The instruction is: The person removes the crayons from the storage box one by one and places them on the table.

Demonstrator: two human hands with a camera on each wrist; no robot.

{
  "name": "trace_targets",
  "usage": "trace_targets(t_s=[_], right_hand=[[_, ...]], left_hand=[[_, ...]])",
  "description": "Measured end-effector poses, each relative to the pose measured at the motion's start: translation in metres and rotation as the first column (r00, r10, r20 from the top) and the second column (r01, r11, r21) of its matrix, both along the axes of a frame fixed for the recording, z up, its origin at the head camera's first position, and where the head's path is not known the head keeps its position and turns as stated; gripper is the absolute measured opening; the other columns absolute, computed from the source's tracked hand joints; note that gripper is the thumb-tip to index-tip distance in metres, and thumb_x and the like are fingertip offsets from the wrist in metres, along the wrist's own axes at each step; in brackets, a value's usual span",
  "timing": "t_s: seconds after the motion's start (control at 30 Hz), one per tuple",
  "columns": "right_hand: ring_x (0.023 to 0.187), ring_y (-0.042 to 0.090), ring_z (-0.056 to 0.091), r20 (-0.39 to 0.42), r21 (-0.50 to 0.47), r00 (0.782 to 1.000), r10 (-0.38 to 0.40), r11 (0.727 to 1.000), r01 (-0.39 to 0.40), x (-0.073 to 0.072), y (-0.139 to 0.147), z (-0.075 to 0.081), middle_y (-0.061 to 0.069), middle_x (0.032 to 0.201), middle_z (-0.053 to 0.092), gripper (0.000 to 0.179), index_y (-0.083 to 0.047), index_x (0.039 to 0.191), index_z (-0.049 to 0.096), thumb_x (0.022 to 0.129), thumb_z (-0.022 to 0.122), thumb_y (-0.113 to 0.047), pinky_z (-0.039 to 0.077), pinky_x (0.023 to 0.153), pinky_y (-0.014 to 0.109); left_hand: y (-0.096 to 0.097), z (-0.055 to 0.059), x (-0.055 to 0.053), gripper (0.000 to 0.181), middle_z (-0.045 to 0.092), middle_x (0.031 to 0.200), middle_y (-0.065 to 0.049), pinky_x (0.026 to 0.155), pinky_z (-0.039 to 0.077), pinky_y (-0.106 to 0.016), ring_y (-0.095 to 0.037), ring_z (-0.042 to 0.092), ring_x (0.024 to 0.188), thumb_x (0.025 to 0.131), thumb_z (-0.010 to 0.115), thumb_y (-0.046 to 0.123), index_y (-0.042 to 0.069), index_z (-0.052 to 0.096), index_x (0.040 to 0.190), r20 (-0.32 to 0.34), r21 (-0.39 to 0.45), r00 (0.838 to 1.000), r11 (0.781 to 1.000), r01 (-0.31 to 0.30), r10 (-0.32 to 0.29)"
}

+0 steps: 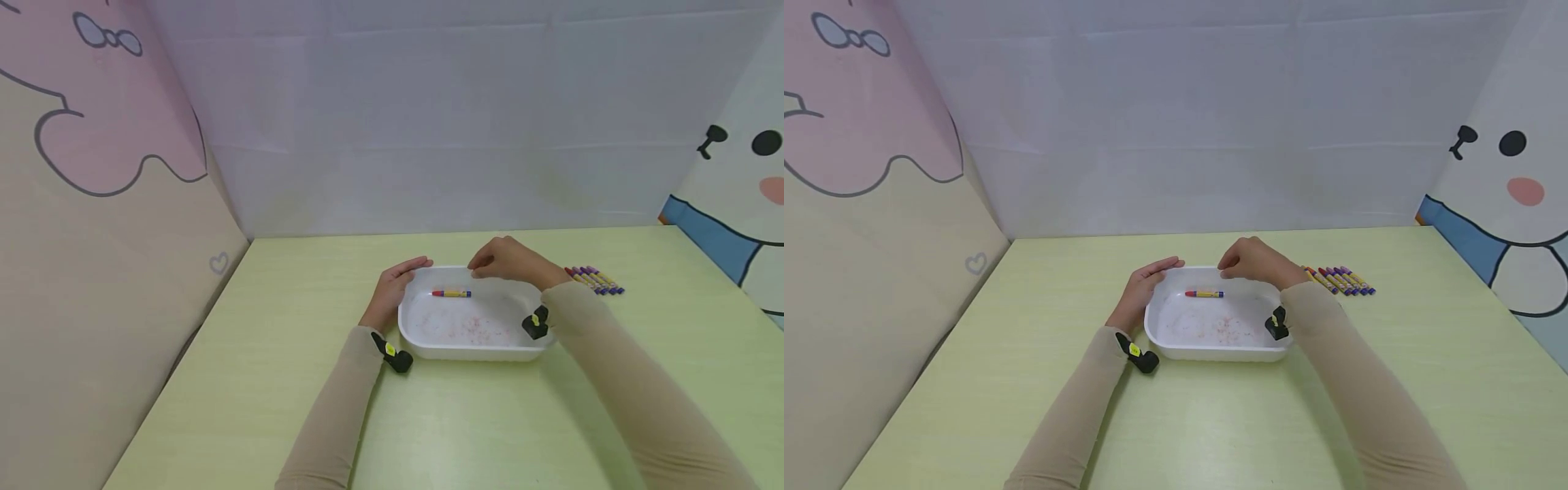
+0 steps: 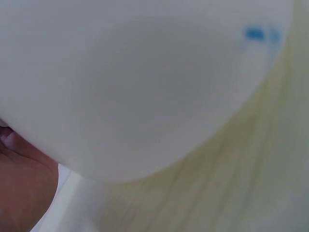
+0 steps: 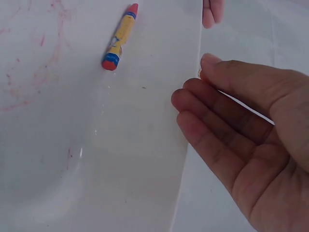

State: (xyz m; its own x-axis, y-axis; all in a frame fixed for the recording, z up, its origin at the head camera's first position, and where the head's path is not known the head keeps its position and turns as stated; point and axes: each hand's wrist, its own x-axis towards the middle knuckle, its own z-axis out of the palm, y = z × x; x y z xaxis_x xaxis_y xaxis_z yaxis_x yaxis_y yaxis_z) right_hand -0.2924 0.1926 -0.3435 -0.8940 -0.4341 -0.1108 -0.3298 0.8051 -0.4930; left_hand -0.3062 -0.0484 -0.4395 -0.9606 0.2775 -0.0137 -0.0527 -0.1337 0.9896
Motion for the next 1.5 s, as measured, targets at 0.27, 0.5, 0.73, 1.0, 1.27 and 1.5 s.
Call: trace_targets(t_s=[0.27,0.5,0.73,1.0,1.27,1.5], right_hand=[[0.095,0.020,0.065,0.089,0.014,0.996,0.022,1.000,-0.023,0.000,-0.015,-0.012,0.013,0.108,0.071,0.026,-0.001,0.114,0.070,0.090,0.065,-0.009,0.055,0.086,0.038],[0.093,0.020,0.065,0.070,0.039,0.997,0.040,0.998,-0.043,0.001,-0.024,-0.020,0.013,0.106,0.071,0.025,0.001,0.112,0.070,0.088,0.065,-0.006,0.055,0.086,0.038],[0.099,0.022,0.061,0.094,0.090,0.995,0.040,0.995,-0.048,0.004,-0.025,-0.028,0.014,0.112,0.065,0.027,-0.001,0.115,0.068,0.088,0.066,-0.009,0.053,0.090,0.039],[0.096,0.021,0.063,0.074,0.077,0.994,0.076,0.994,-0.082,0.005,-0.029,-0.036,0.013,0.106,0.070,0.022,0.000,0.109,0.070,0.088,0.065,-0.005,0.053,0.090,0.039],[0.085,0.016,0.057,0.044,0.135,0.996,0.079,0.987,-0.084,0.007,-0.034,-0.038,0.006,0.094,0.069,0.014,-0.005,0.099,0.072,0.087,0.066,-0.003,0.052,0.083,0.034],[0.075,0.013,0.055,0.042,0.153,0.995,0.090,0.984,-0.095,0.005,-0.036,-0.039,0.003,0.084,0.066,0.008,-0.006,0.091,0.070,0.085,0.067,-0.002,0.049,0.072,0.027]], left_hand=[[0.000,0.000,0.000,0.034,0.064,0.128,-0.005,0.106,0.044,-0.033,-0.015,0.055,0.126,0.101,0.042,0.008,0.012,0.064,0.127,-0.012,-0.023,1.000,1.000,-0.010,0.010],[0.000,-0.002,-0.002,0.035,0.064,0.128,-0.006,0.106,0.045,-0.034,-0.016,0.055,0.126,0.100,0.041,0.006,0.011,0.064,0.127,-0.023,-0.019,1.000,1.000,-0.013,0.013],[0.000,-0.002,-0.001,0.035,0.064,0.129,-0.005,0.106,0.045,-0.034,-0.016,0.055,0.126,0.101,0.041,0.008,0.011,0.063,0.128,-0.025,-0.016,1.000,1.000,-0.001,0.000],[0.000,0.000,0.001,0.035,0.063,0.130,-0.007,0.106,0.045,-0.035,-0.017,0.055,0.126,0.101,0.041,0.007,0.010,0.062,0.128,-0.035,-0.019,0.999,1.000,-0.001,0.000],[0.000,0.002,0.002,0.035,0.065,0.128,-0.004,0.106,0.044,-0.033,-0.013,0.055,0.125,0.101,0.042,0.008,0.013,0.064,0.127,-0.026,-0.022,1.000,1.000,-0.006,0.005],[0.000,0.001,0.002,0.035,0.064,0.128,-0.005,0.107,0.043,-0.033,-0.013,0.055,0.126,0.101,0.042,0.007,0.012,0.063,0.127,-0.031,-0.020,1.000,1.000,-0.003,0.002]])
